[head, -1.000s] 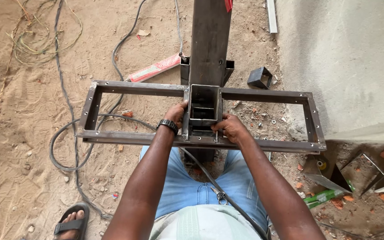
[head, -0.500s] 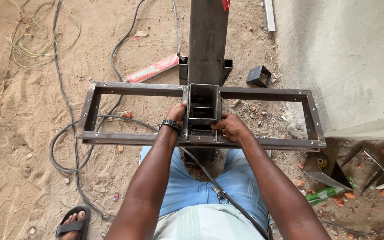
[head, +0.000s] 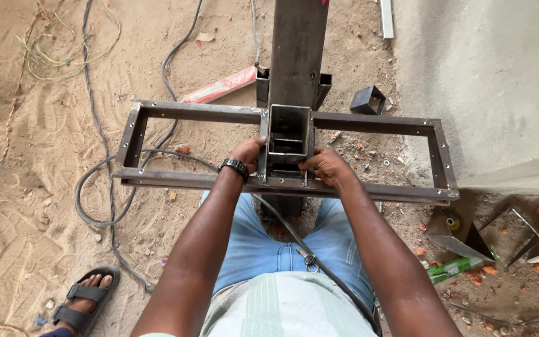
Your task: Welding and grinding a metal frame assembly on the ground.
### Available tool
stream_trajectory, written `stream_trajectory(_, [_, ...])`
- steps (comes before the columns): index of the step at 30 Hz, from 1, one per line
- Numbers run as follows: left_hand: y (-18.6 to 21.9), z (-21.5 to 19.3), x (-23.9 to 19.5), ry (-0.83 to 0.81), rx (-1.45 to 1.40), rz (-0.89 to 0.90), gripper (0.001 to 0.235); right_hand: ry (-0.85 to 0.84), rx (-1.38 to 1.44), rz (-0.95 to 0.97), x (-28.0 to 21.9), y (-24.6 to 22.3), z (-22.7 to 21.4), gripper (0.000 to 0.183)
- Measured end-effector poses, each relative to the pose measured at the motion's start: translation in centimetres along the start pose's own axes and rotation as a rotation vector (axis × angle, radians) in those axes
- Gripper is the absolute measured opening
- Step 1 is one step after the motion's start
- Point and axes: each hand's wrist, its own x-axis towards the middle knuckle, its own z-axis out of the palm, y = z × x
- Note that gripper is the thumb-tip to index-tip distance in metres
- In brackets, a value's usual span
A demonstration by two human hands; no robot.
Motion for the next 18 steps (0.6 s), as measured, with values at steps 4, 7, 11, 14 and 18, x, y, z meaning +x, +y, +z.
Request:
stream_trajectory(4, [-1.1, -0.3, 2.3, -0.046, -0.168, -0.027, 0.024, 0.009, -0.071, 0.014, 0.1, -0.2, 0.0, 0.038])
stream_trajectory(7, [-1.5, -0.3, 3.0, -0.015, -0.188, -0.017, 0.023, 0.012, -0.064, 0.028, 0.0, -0.3, 0.1, 0.039])
stream_trajectory(11, [-1.6, -0.4, 3.2, 0.015, -0.192, -0.016, 0.025, -0.008, -0.042, 0.023, 0.2, 0.0, -0.2, 0.039])
stream_trajectory(14, [-1.4, -0.7, 2.6, 0.006, -0.144, -0.011, 0.024, -0.026, -0.040, 0.014, 0.1, -0.1, -0.2, 0.041])
stream_trajectory(18, [-1.5, -0.5, 3.2, -0.036, -0.115, -0.022, 0.027, -0.028, -0.050, 0.010, -0.3, -0.4, -0.1, 0.042])
